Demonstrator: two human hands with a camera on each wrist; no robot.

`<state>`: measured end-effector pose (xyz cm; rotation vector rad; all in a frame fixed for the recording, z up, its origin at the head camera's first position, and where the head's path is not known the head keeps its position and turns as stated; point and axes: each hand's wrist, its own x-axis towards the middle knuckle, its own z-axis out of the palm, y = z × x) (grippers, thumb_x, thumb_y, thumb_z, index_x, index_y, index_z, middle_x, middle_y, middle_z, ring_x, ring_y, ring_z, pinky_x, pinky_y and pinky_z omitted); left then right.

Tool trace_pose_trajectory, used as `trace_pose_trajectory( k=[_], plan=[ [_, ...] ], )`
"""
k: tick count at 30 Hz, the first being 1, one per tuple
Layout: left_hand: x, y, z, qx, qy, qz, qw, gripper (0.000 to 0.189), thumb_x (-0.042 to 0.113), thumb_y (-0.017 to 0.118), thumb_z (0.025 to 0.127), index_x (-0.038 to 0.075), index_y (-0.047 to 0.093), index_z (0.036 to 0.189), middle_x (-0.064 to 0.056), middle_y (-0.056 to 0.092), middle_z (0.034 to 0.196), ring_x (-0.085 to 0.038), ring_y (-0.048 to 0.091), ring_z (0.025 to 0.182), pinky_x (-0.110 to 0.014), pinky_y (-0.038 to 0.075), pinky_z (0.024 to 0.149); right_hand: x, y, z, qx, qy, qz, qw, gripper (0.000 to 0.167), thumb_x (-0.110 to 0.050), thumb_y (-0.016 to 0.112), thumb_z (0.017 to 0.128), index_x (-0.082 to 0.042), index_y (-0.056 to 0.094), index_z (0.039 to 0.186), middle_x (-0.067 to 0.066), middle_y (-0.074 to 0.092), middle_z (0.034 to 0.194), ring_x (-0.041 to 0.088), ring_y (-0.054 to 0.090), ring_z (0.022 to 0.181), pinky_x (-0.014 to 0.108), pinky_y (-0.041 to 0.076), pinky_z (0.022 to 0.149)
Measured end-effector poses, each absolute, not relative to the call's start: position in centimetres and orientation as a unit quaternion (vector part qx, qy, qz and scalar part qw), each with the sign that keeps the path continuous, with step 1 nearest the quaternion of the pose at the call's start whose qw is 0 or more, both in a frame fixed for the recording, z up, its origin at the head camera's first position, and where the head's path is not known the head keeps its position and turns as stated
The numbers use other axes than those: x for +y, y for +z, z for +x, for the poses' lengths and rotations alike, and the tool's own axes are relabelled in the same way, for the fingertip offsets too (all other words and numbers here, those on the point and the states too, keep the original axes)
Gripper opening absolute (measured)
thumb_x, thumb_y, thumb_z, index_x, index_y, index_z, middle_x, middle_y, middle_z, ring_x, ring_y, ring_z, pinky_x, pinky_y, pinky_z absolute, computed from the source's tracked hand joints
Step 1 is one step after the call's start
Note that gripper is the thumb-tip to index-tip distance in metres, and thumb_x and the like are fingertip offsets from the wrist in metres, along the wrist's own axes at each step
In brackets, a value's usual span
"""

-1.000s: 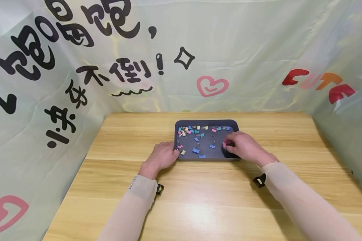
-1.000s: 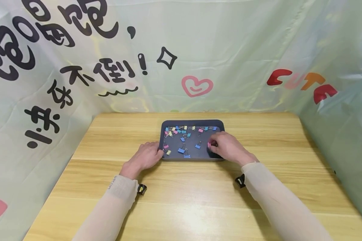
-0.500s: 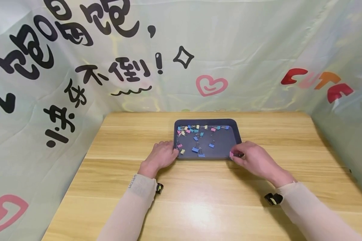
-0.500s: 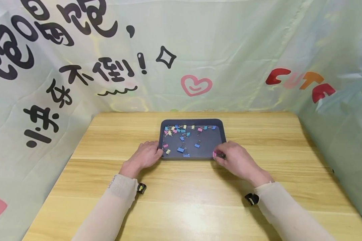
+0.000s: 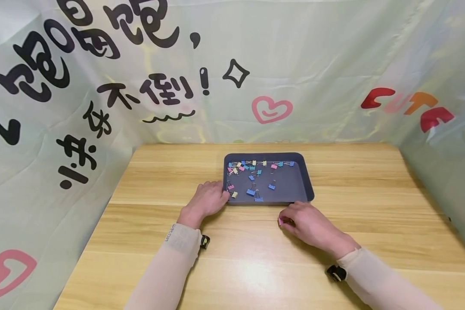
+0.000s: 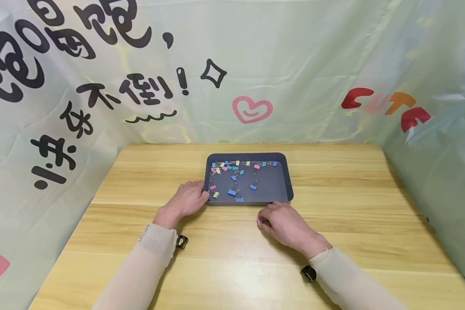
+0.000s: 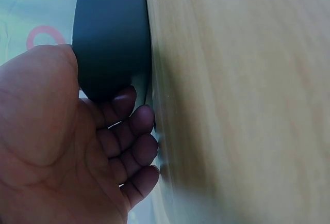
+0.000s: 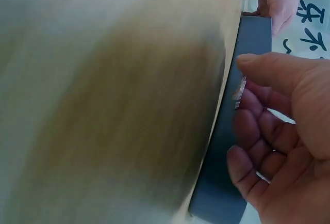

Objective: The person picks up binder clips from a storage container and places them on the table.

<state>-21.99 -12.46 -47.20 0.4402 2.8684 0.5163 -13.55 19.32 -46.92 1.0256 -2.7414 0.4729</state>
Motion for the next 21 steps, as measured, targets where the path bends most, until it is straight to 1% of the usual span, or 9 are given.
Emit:
trace_pose_trajectory(
  k=[10, 21],
  plan=[
    [-12.43, -47.05, -21.87, 0.969, 0.175, 0.15, 0.093, 0.058, 0.037, 0.042, 0.106, 0.0, 0.053, 0.15, -0.013, 0.062, 0.148, -0.033, 0.056, 0.128, -0.053, 0.04, 0.117, 19.31, -47.13, -13.66, -0.923, 0.148, 0.35, 0.067, 0.013, -0.01, 0.083, 0.086, -0.019, 0.075, 0.09, -0.01, 0.068, 0.088, 0.012, 0.058, 0.085, 0.034, 0.054, 0.078],
    [-12.5, -47.13, -21.93, 0.968, 0.18, 0.149, 0.095, 0.059, 0.037, 0.042, 0.106, 0.001, 0.052, 0.152, -0.012, 0.06, 0.151, -0.033, 0.055, 0.132, -0.053, 0.039, 0.118, 19.08, -46.84, -13.57, -0.934, 0.127, 0.332, 0.042, 0.008, -0.012, 0.082, 0.088, -0.019, 0.078, 0.09, -0.008, 0.072, 0.091, 0.013, 0.063, 0.086, 0.037, 0.058, 0.08]
  ],
)
